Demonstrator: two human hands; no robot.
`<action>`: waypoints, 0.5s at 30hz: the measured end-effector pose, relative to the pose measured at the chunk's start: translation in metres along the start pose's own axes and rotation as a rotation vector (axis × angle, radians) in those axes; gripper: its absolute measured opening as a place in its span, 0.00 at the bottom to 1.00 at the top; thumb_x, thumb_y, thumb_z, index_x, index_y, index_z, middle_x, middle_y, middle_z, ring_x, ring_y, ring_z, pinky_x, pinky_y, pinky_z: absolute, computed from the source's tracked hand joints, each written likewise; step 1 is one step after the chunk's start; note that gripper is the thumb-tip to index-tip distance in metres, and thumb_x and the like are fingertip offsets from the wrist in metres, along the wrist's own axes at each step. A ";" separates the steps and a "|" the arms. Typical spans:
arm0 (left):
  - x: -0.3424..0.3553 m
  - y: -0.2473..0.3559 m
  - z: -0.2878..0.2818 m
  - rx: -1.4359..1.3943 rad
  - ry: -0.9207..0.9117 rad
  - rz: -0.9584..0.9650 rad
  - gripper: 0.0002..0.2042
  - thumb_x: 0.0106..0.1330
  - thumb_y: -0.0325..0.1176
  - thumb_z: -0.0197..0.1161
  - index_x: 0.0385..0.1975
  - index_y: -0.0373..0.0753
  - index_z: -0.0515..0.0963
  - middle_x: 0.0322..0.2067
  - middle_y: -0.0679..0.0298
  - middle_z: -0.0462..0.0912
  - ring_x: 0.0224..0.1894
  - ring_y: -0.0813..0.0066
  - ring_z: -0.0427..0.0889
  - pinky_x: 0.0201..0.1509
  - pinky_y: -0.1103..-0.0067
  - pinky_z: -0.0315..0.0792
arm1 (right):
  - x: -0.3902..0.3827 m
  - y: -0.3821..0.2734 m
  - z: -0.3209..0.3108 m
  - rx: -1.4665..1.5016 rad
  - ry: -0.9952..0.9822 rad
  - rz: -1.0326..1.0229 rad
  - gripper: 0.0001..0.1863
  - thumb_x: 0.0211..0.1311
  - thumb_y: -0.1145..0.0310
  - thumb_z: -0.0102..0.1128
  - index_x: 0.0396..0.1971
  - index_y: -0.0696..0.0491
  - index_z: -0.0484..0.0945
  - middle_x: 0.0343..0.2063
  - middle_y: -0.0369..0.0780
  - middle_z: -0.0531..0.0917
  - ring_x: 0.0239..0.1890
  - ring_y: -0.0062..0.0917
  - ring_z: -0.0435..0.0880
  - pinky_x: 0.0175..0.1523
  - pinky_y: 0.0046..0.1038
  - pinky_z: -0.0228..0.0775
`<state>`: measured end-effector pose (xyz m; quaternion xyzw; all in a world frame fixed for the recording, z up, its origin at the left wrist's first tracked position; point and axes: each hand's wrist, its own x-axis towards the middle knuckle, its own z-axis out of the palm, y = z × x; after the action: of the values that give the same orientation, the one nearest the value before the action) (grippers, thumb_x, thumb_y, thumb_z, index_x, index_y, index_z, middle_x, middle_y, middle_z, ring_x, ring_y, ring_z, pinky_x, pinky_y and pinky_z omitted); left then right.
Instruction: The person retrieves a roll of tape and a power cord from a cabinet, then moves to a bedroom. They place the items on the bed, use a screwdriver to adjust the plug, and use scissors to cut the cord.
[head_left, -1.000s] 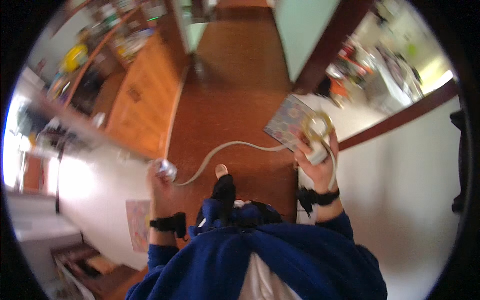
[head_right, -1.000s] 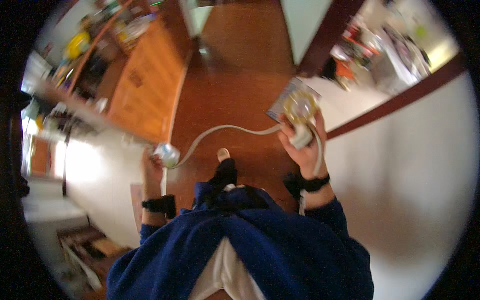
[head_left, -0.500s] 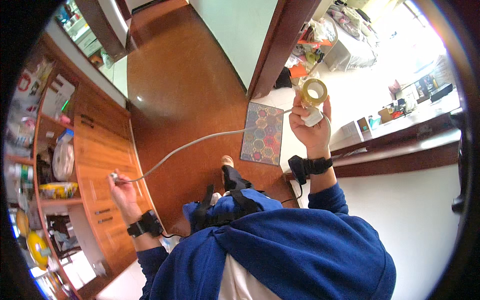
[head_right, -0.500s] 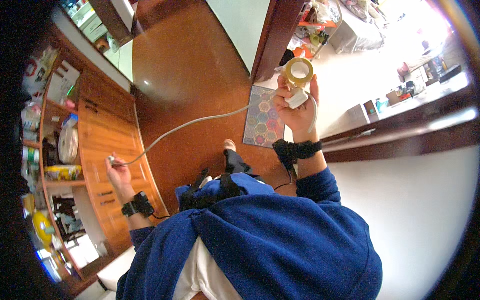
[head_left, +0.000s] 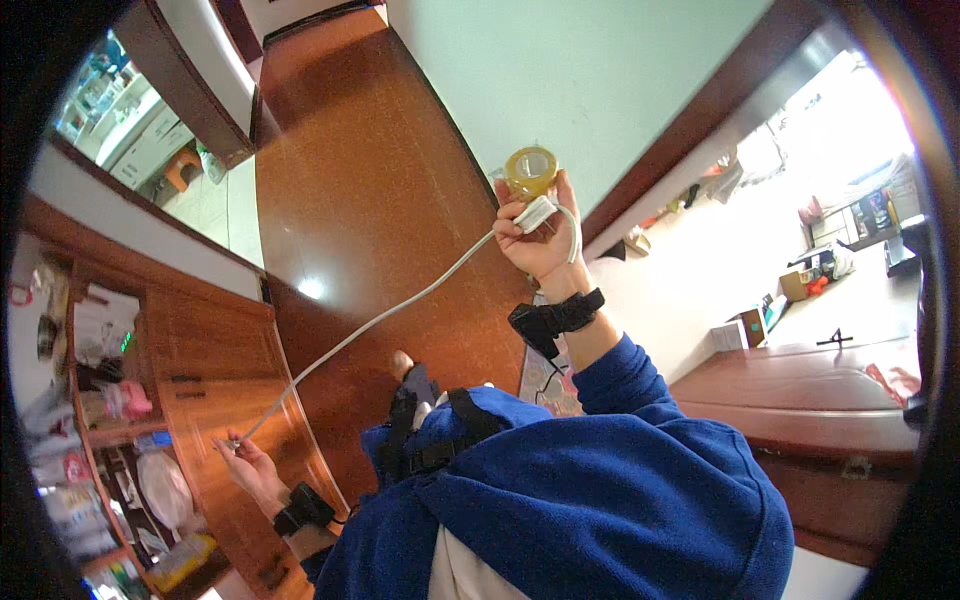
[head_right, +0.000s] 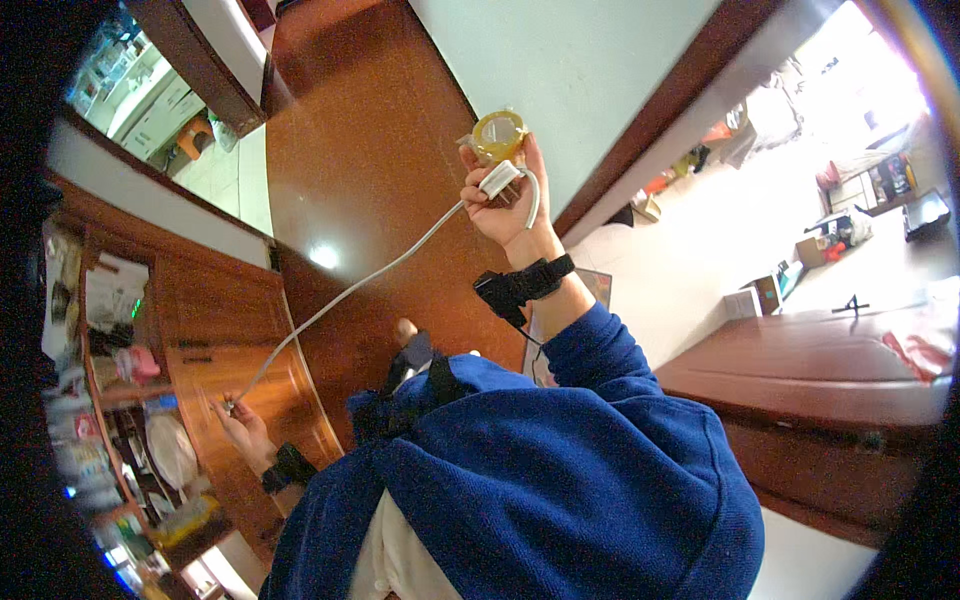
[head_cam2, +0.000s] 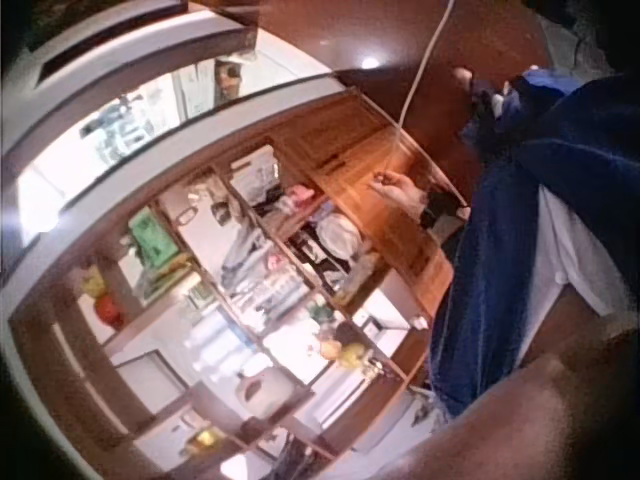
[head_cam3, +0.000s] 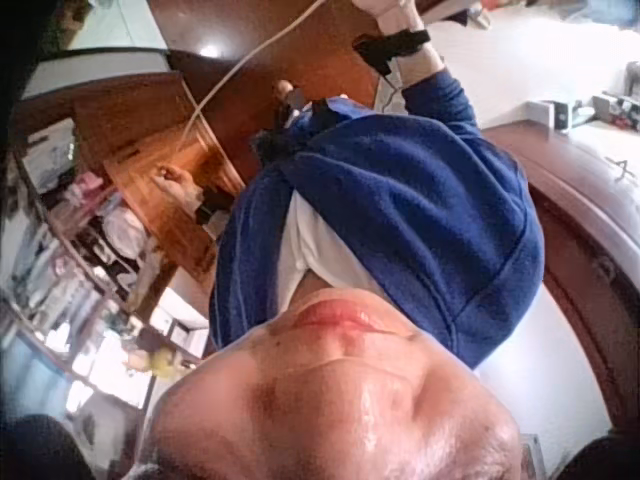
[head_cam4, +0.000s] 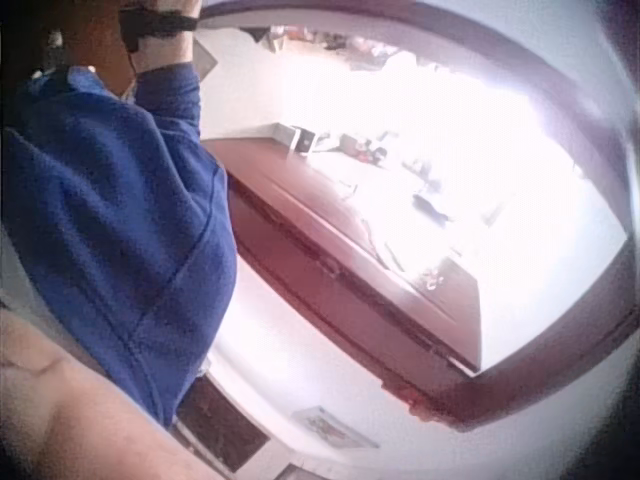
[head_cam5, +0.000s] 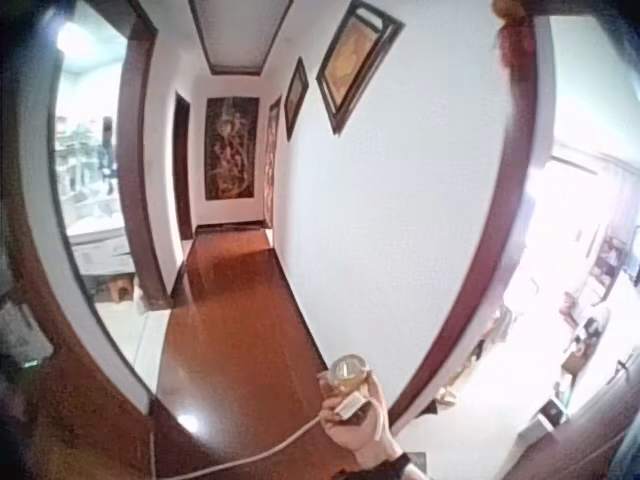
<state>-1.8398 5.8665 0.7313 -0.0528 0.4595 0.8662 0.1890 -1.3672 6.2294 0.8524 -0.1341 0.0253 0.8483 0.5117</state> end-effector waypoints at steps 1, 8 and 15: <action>0.016 -0.010 0.015 0.017 0.038 0.018 0.20 0.71 0.38 0.61 0.54 0.31 0.71 0.38 0.62 0.80 0.42 0.74 0.81 0.49 0.83 0.78 | 0.034 0.003 0.003 -0.005 0.001 -0.003 0.30 0.62 0.41 0.59 0.52 0.50 0.73 0.44 0.47 0.80 0.25 0.21 0.75 0.27 0.23 0.60; 0.168 -0.092 0.190 0.085 -0.075 -0.142 0.12 0.70 0.36 0.61 0.47 0.36 0.74 0.39 0.63 0.79 0.38 0.72 0.80 0.46 0.79 0.78 | 0.225 0.007 0.038 -0.177 -0.166 -0.086 0.25 0.66 0.42 0.52 0.47 0.47 0.78 0.36 0.40 0.83 0.24 0.23 0.74 0.25 0.23 0.59; 0.254 -0.179 0.438 0.350 -0.197 -0.249 0.12 0.73 0.39 0.57 0.48 0.39 0.69 0.39 0.60 0.79 0.36 0.69 0.81 0.37 0.75 0.78 | 0.353 -0.025 0.046 -0.230 0.035 -0.247 0.26 0.67 0.42 0.54 0.52 0.49 0.77 0.41 0.45 0.83 0.25 0.23 0.76 0.25 0.23 0.61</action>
<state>-1.9711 6.3855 0.7752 0.0092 0.5720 0.7444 0.3445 -1.5099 6.5541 0.8094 -0.2085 -0.0797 0.7739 0.5927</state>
